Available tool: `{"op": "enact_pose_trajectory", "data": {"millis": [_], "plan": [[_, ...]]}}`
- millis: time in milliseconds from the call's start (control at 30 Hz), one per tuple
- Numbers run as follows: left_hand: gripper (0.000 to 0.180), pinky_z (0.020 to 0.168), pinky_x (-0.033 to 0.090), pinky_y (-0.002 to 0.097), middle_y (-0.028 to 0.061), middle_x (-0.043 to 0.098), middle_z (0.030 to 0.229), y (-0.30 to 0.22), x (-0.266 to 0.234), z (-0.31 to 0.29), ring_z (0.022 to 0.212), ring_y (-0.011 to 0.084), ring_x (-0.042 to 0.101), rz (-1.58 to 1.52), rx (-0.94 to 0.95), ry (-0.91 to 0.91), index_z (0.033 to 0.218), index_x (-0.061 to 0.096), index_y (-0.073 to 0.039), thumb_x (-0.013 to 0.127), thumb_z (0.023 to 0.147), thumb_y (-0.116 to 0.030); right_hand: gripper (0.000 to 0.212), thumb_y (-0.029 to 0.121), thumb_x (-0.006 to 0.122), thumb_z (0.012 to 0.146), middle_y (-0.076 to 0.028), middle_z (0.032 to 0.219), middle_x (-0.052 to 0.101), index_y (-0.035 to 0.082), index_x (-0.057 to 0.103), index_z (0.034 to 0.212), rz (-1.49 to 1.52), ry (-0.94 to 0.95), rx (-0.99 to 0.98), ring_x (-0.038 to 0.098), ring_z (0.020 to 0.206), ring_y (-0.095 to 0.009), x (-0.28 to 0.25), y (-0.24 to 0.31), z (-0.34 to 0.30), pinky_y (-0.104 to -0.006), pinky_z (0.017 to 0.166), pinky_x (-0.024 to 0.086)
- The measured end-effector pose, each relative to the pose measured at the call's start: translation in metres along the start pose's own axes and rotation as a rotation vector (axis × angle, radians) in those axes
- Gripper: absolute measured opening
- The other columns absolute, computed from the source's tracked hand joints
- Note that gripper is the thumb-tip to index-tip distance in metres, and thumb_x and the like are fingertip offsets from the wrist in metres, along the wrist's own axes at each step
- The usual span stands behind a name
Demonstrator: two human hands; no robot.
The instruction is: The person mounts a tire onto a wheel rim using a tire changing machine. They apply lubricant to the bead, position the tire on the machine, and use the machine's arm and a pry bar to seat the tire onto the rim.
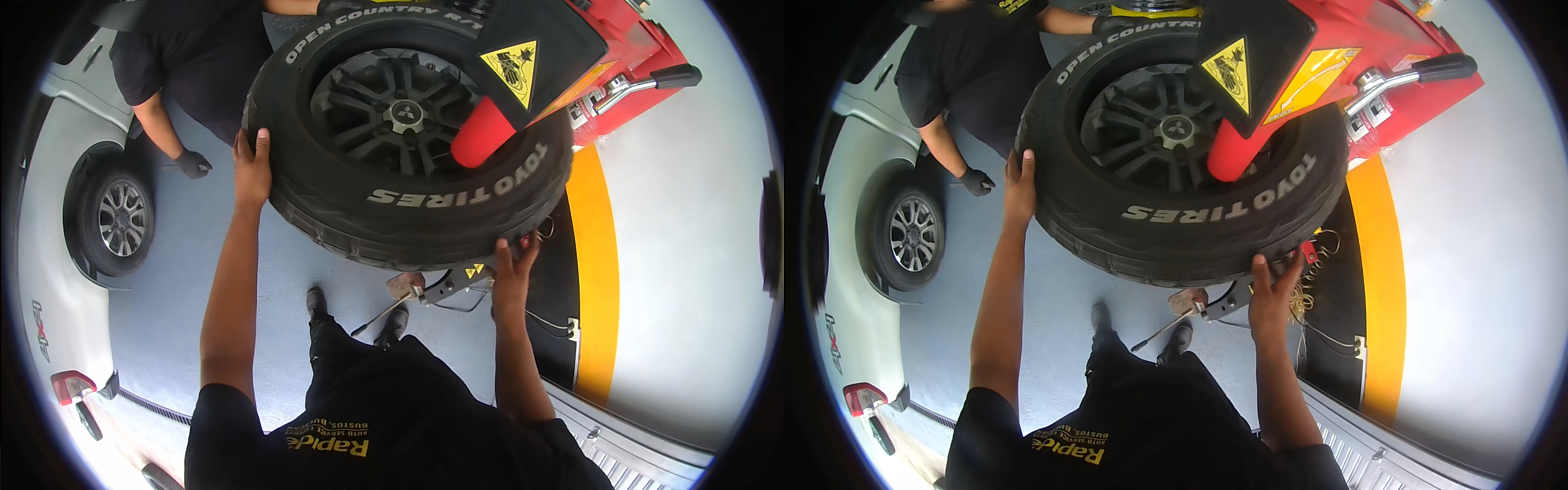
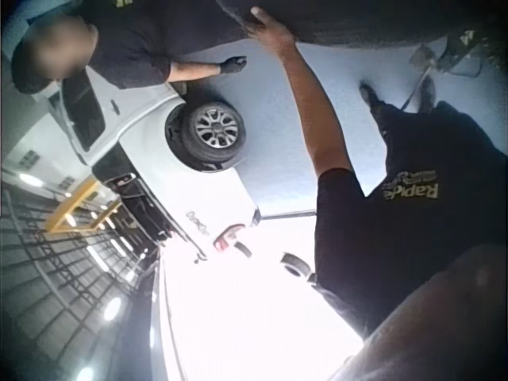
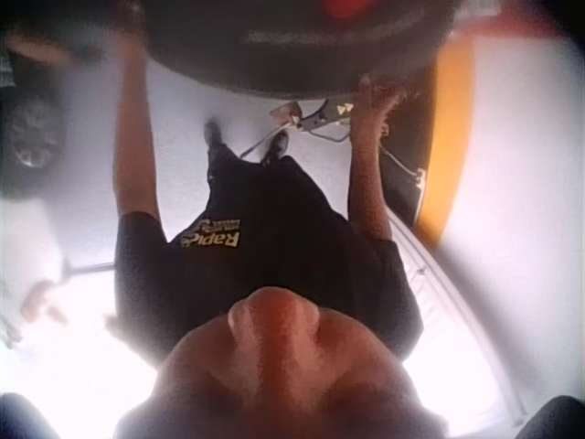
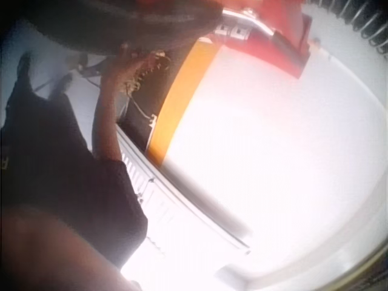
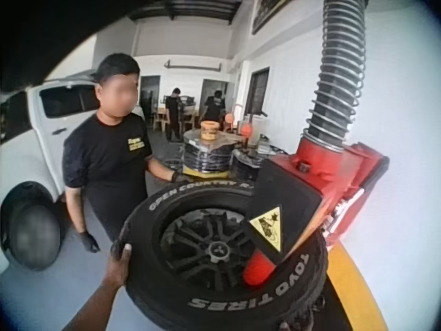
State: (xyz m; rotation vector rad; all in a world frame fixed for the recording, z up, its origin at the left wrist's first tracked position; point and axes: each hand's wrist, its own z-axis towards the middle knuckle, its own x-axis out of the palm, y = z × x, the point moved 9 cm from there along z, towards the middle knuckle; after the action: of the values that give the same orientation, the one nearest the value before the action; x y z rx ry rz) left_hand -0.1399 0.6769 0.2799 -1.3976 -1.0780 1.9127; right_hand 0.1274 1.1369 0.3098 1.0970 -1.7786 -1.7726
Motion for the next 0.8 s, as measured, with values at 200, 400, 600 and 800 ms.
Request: {"op": "enact_pose_trajectory", "data": {"millis": [200,400,600,800], "plan": [[0.094,0.124,0.026,0.0461,0.027,0.028,0.164,-0.014,-0.002,-0.056,0.153,0.0403,0.027,-0.111,-0.033,0.107,0.16,0.025,0.003,0.044,0.102,-0.068,0.053,0.02,0.061,0.104,-0.014,0.152,0.045,0.006,0.041,0.151,-0.221,0.378,-0.117,0.056,0.127,-0.027,0.031,-0.022,-0.04,-0.0381,0.097,0.051],[0.091,0.124,0.027,0.0464,0.0264,0.027,0.164,0.012,0.018,-0.124,0.153,0.0403,0.028,-0.041,-0.101,0.252,0.16,0.025,0.003,0.05,0.102,-0.063,0.036,0.016,0.063,0.101,-0.009,0.122,0.068,0.002,0.06,0.134,-0.173,0.351,-0.085,0.064,0.113,-0.02,0.019,-0.033,-0.024,-0.0327,0.097,0.05],[0.079,0.123,0.03,0.0471,0.0254,0.027,0.164,0.008,0.031,-0.14,0.152,0.0415,0.029,0.072,-0.001,0.236,0.159,0.031,-0.002,0.053,0.104,-0.054,0.028,0.02,0.065,0.101,-0.011,0.105,0.074,-0.001,0.067,0.119,-0.253,0.182,-0.229,0.071,0.098,-0.018,-0.02,-0.024,0.014,-0.0329,0.09,0.053],[0.062,0.12,0.023,0.0645,0.009,0.03,0.167,-0.057,0.081,-0.118,0.155,0.0356,0.023,0.412,0.16,0.32,0.155,0.045,-0.017,0.051,0.104,-0.051,0.032,0.026,0.066,0.1,-0.015,0.111,0.075,0.001,0.068,0.12,-0.362,0.044,-0.377,0.072,0.101,-0.027,-0.044,0.019,0.09,-0.0374,0.09,0.053]]}}
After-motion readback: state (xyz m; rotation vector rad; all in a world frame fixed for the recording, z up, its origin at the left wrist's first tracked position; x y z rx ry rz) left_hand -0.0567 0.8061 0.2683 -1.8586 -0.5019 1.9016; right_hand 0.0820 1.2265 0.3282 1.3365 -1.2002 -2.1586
